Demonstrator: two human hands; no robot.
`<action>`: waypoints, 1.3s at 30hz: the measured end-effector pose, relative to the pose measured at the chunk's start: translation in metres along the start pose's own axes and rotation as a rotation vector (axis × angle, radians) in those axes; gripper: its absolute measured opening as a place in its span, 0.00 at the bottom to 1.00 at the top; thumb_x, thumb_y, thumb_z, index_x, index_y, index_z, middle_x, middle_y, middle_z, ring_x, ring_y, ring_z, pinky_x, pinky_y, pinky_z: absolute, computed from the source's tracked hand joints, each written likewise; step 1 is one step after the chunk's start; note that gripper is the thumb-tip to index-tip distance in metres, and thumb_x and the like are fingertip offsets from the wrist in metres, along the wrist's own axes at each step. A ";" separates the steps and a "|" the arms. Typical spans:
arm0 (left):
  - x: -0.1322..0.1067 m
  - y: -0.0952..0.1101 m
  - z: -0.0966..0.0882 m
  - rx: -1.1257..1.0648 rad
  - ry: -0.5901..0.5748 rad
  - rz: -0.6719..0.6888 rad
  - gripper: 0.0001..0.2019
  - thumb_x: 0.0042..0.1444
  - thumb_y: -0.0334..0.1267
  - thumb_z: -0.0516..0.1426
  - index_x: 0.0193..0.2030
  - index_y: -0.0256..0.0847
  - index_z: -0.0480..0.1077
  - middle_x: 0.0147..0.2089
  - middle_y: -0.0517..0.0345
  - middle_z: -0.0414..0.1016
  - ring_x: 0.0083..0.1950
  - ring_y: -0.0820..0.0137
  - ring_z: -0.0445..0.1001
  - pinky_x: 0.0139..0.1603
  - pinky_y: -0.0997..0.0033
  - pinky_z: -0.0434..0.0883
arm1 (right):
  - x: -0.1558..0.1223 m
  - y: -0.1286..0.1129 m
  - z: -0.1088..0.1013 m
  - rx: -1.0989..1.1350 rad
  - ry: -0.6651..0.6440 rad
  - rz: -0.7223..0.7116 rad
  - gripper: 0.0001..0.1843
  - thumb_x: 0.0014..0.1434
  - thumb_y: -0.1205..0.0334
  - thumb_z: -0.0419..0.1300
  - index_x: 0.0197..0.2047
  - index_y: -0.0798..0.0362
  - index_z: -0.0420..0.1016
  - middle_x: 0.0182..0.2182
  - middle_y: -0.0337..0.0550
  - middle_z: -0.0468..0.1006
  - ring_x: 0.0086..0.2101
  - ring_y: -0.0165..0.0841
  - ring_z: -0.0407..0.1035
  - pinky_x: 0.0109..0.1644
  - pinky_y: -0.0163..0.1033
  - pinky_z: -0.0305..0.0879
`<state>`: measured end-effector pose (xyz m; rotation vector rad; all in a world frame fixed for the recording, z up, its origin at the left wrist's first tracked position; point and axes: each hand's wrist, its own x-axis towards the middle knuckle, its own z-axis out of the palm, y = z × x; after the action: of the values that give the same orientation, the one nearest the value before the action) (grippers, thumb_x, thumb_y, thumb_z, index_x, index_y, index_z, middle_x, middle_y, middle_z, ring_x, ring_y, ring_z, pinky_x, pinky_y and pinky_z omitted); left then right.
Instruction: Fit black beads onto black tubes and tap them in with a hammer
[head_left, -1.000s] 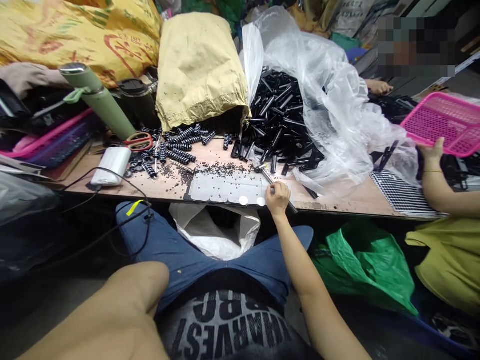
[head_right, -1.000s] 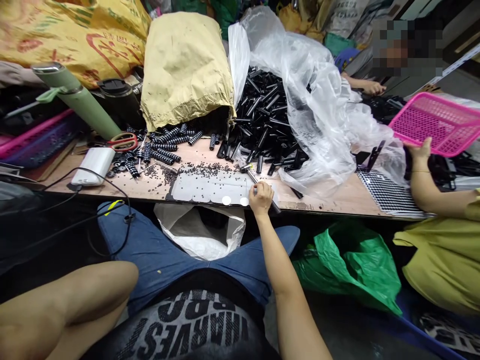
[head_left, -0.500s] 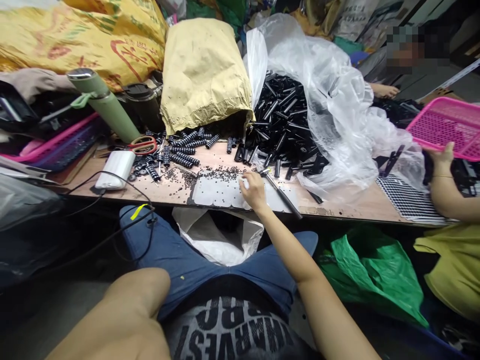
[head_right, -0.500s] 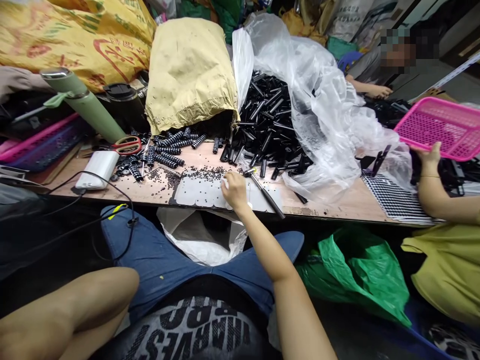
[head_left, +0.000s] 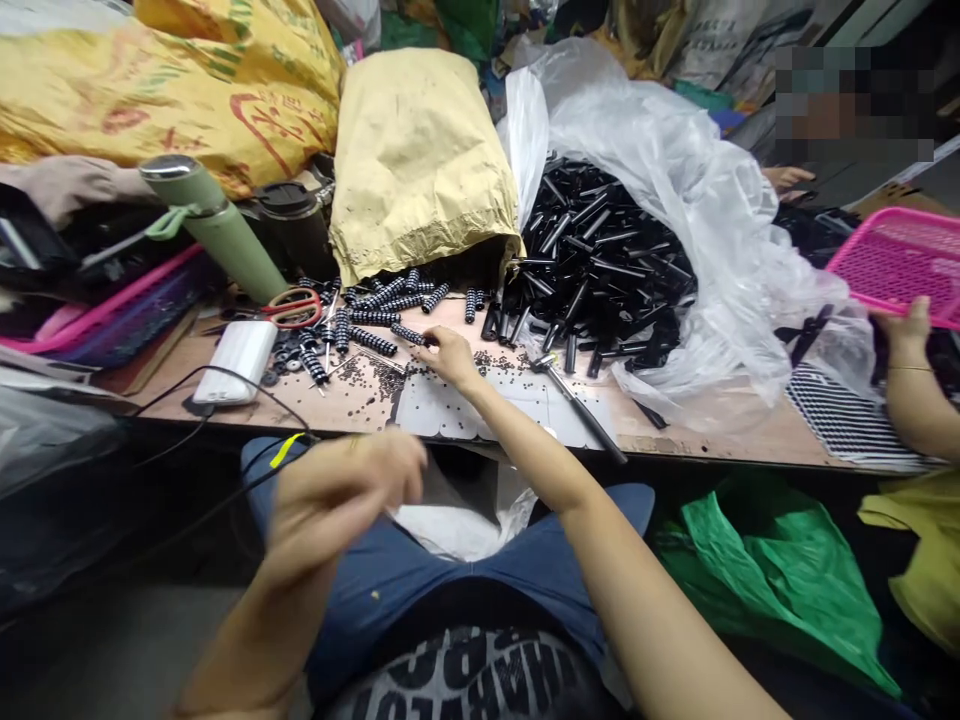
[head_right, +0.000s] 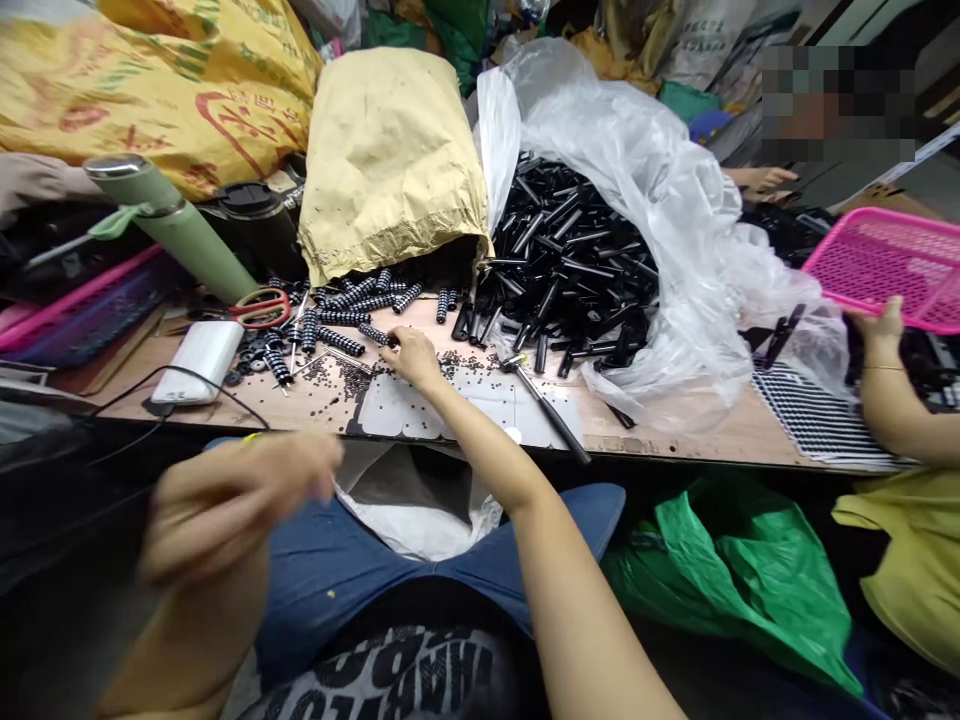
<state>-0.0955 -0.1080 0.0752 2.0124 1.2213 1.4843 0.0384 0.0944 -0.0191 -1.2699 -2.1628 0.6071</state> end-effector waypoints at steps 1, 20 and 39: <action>0.010 -0.016 0.014 0.106 -0.003 0.018 0.09 0.58 0.37 0.55 0.43 0.43 0.75 0.42 0.52 0.77 0.45 0.59 0.75 0.50 0.52 0.71 | -0.014 0.002 -0.013 0.109 0.028 0.044 0.12 0.55 0.62 0.60 0.43 0.57 0.75 0.39 0.45 0.79 0.39 0.33 0.72 0.46 0.38 0.67; 0.025 -0.083 0.131 0.161 -0.088 -0.214 0.15 0.60 0.41 0.54 0.52 0.39 0.69 0.51 0.46 0.73 0.49 0.62 0.74 0.47 0.66 0.71 | -0.118 0.079 -0.175 -0.400 0.000 0.484 0.16 0.64 0.64 0.52 0.52 0.53 0.74 0.47 0.49 0.78 0.47 0.38 0.72 0.52 0.40 0.64; 0.042 -0.052 0.147 -0.919 -0.082 -0.836 0.27 0.52 0.56 0.60 0.51 0.37 0.69 0.23 0.67 0.64 0.14 0.80 0.58 0.11 0.81 0.53 | -0.149 0.024 -0.119 0.004 0.013 -0.114 0.66 0.41 0.51 0.73 0.71 0.52 0.33 0.66 0.59 0.48 0.66 0.48 0.44 0.68 0.56 0.49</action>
<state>0.0182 -0.0161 0.0066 0.7925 0.8929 1.1593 0.1921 -0.0149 0.0196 -1.1368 -2.2045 0.5549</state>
